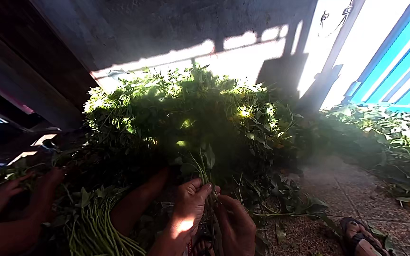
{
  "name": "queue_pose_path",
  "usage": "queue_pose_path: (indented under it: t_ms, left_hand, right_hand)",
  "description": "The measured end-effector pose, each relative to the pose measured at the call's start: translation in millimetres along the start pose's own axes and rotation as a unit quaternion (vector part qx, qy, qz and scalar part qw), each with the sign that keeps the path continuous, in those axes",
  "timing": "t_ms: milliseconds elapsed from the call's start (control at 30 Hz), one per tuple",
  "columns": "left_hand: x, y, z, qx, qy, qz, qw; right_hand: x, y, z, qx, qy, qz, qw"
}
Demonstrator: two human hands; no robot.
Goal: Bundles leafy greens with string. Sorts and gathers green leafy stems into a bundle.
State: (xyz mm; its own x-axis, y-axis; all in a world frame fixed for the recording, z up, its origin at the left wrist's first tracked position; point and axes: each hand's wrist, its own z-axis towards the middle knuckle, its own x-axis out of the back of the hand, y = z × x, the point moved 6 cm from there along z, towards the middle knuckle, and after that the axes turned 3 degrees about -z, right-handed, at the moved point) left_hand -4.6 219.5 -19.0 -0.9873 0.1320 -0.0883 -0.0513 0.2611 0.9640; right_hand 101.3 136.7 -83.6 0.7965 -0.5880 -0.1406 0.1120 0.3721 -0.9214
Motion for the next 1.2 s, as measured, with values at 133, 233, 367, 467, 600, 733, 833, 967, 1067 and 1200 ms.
queue_pose_path:
  t_ms: [133, 233, 367, 467, 600, 733, 833, 967, 1067, 1200]
  left_hand:
    - [6, -1, -1, 0.042, 0.001, -0.020, 0.999]
    - [11, -2, -2, 0.057, 0.013, -0.015, 0.998]
    - [29, 5, 2, -0.027, 0.079, 0.032, 0.996]
    - [42, 20, 3, -0.053, 0.135, 0.046, 0.988]
    - [41, 19, 4, -0.021, 0.135, 0.021, 0.990]
    - [30, 15, 4, 0.027, 0.110, -0.018, 0.993]
    - [22, 16, 3, 0.048, 0.094, -0.034, 0.994]
    - [17, 16, 5, 0.067, 0.081, -0.059, 0.993]
    - [14, 15, 4, 0.081, 0.076, -0.073, 0.991]
    - [6, 16, 1, 0.087, 0.064, -0.095, 0.990]
  right_hand:
    - [0, 2, 0, 0.063, -0.015, 0.006, 0.998]
    - [1, 4, -1, 0.093, -0.031, -0.016, 0.995]
    - [7, -11, -6, 0.126, -0.241, -0.134, 0.953]
    - [17, 12, -12, -0.009, -0.611, -0.283, 0.740]
    - [29, 140, 35, -0.212, -0.573, -0.510, 0.606]
    - [19, 240, 53, -0.173, -0.541, -0.610, 0.552]
    - [19, 285, 55, -0.085, -0.582, -0.650, 0.482]
    - [29, 309, 67, -0.025, -0.607, -0.657, 0.446]
    - [37, 304, 68, 0.029, -0.625, -0.610, 0.486]
    - [39, 299, 62, 0.013, -0.638, -0.605, 0.476]
